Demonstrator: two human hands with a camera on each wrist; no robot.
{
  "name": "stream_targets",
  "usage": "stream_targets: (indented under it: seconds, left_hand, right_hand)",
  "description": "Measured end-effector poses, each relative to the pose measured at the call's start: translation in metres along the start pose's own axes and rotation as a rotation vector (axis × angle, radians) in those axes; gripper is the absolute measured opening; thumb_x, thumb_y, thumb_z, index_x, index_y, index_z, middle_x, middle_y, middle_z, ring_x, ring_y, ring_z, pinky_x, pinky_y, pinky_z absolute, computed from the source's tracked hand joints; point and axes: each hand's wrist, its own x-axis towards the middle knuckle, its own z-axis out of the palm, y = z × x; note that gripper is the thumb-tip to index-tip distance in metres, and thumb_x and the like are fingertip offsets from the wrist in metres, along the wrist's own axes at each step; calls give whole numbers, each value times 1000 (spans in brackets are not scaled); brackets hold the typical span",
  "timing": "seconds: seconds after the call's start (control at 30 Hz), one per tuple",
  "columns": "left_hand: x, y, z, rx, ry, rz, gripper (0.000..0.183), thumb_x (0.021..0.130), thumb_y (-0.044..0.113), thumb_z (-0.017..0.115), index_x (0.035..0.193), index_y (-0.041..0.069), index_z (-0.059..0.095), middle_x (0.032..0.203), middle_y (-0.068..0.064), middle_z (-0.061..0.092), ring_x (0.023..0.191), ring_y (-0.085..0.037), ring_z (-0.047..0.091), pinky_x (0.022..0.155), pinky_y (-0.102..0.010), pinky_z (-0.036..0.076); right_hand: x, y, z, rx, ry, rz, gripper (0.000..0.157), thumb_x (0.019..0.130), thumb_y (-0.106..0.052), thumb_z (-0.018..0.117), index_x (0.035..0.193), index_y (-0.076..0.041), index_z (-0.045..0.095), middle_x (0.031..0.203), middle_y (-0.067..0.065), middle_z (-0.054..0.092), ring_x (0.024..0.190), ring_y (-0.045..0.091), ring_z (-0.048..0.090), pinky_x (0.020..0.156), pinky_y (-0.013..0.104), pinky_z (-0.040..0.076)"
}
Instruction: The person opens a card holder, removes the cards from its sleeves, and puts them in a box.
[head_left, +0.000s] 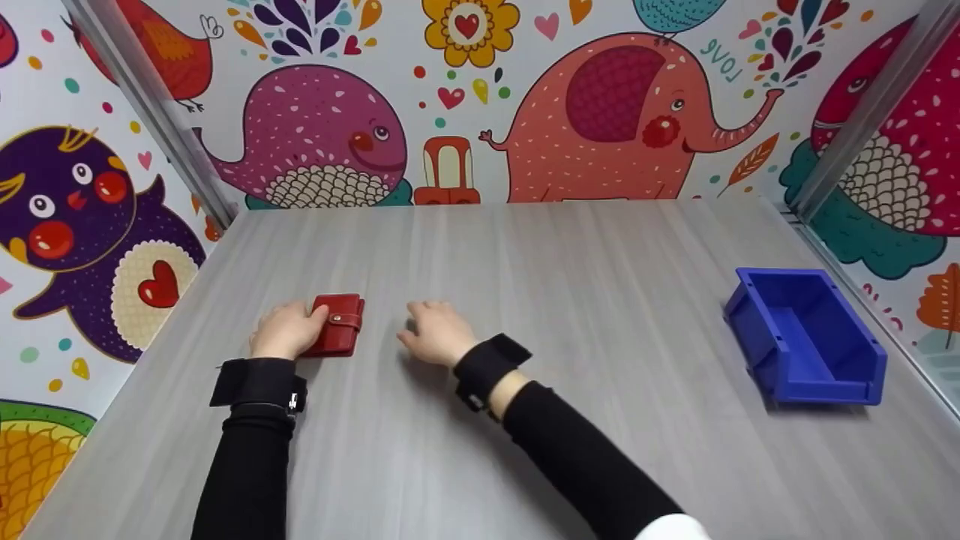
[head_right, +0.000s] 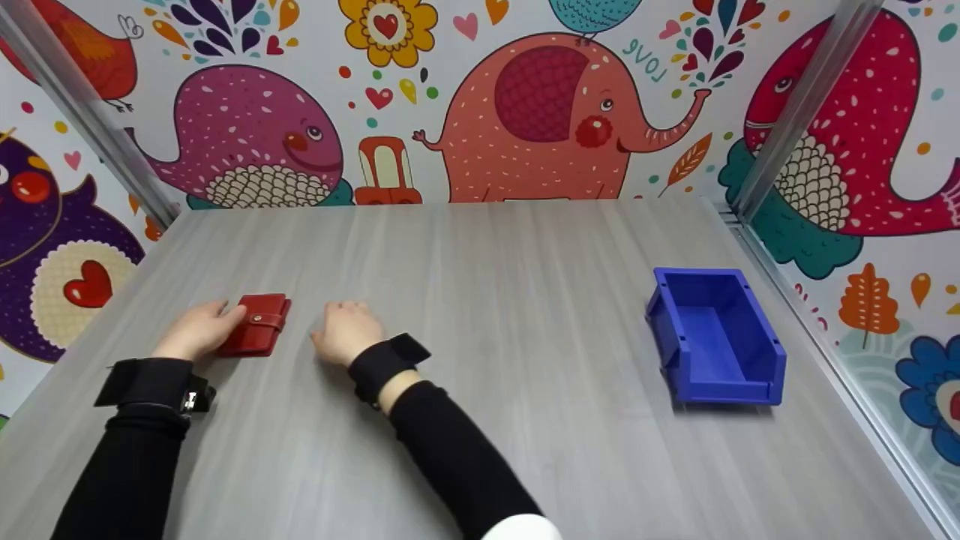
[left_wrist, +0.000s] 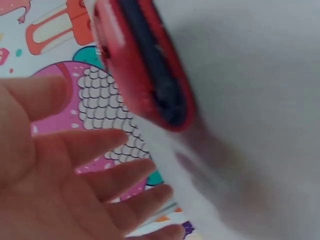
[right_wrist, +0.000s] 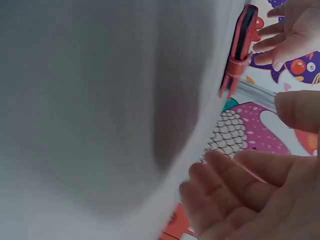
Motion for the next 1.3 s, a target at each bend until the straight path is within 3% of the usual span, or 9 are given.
stream_targets:
  seconds: [0.1, 0.33, 0.53, 0.73, 0.9, 1.13, 1.3]
  left_hand:
    - [4, -4, 2, -12, 33, -28, 51, 100, 38, 40, 114, -8, 57, 119, -33, 56, 108, -45, 53, 84, -56, 44]
    - [7, 0, 7, -17, 43, -85, 46, 99, 36, 47, 113, -7, 59, 110, -30, 58, 101, -43, 55, 78, -51, 44]
    - [5, -1, 8, -45, 21, -71, 43, 97, 31, 53, 112, -9, 61, 104, -28, 61, 91, -38, 57, 72, -44, 44]
    - [7, -1, 9, -94, -4, -38, 41, 96, 23, 56, 115, -13, 58, 109, -30, 62, 92, -37, 58, 76, -44, 44]
    - [7, -2, 8, -147, -28, -43, 37, 95, 17, 58, 110, -17, 57, 102, -28, 61, 89, -35, 56, 77, -41, 43]
    - [4, -6, 6, -156, -22, -43, 35, 94, 19, 58, 100, -15, 57, 89, -21, 57, 83, -33, 52, 74, -39, 42]
    - [2, -8, 7, -233, -19, -52, 28, 94, 19, 60, 90, -8, 54, 83, -15, 51, 79, -30, 51, 66, -33, 41]
  right_hand:
    - [6, -9, 8, 66, -11, -13, 51, 100, -31, 56, 142, -1, 49, 139, 17, 54, 130, 31, 49, 108, 38, 36]
    - [13, -30, 20, 146, -50, -73, 46, 98, -26, 58, 135, 2, 55, 128, 16, 62, 121, 27, 57, 102, 32, 42]
    - [13, -44, 24, 251, -129, -120, 42, 99, -23, 57, 134, 0, 57, 123, 13, 65, 114, 20, 61, 95, 27, 45]
    - [15, -43, 27, 345, -135, -124, 36, 99, -18, 56, 130, -1, 60, 121, 12, 66, 106, 15, 60, 91, 24, 44]
    - [15, -42, 29, 410, -139, -131, 32, 99, -14, 56, 127, 0, 61, 114, 10, 68, 92, 10, 56, 85, 20, 43]
    - [16, -40, 29, 384, -113, -110, 21, 99, -14, 55, 114, -1, 63, 93, 2, 61, 81, 11, 51, 76, 21, 41]
    - [17, -38, 30, 280, -47, -125, 20, 99, -10, 53, 111, 0, 65, 101, 9, 65, 92, 16, 57, 84, 25, 44]
